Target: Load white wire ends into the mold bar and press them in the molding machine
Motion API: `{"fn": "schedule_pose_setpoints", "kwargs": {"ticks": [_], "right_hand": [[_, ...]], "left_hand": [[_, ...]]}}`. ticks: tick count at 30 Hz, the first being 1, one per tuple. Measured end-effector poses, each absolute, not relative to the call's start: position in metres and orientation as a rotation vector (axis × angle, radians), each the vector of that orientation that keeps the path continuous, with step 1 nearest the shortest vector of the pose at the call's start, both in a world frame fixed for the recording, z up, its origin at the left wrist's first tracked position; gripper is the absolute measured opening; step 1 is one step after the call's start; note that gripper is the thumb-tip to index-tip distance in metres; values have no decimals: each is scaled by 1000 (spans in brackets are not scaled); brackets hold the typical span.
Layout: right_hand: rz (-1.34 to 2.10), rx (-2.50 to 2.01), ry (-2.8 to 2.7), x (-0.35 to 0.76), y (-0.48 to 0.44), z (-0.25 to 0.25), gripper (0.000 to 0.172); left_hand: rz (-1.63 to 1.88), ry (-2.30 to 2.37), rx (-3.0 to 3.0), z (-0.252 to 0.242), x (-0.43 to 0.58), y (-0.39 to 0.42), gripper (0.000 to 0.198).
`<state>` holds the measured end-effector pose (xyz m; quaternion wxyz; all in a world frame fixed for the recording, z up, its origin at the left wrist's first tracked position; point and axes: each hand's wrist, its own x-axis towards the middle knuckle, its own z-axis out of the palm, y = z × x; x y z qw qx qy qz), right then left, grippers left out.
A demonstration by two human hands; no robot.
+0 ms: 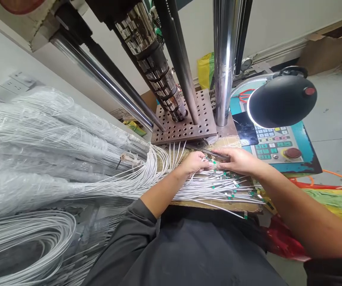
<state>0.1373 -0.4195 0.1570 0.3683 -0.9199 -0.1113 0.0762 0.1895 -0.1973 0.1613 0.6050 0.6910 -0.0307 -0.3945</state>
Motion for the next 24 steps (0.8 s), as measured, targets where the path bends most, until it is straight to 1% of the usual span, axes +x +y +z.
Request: {"fn": "schedule_pose_setpoints", "kwargs": {"ticks": [2, 7, 13, 20, 24], "right_hand": [[194, -2357, -237, 138, -419, 154, 71], [198, -2334, -161, 139, -416, 153, 73], [207, -2339, -141, 138, -415, 154, 67], [178, -2320, -134, 138, -416, 148, 67], [168, -2333, -149, 137, -417, 149, 66]], "left_hand": [[-921, -81, 1603, 160, 190, -198, 49], [-947, -113, 1592, 158, 193, -197, 51], [-898, -164, 1591, 159, 189, -200, 52], [-799, -213, 1640, 161, 187, -203, 50], [-869, -267, 1613, 163, 190, -203, 52]]}}
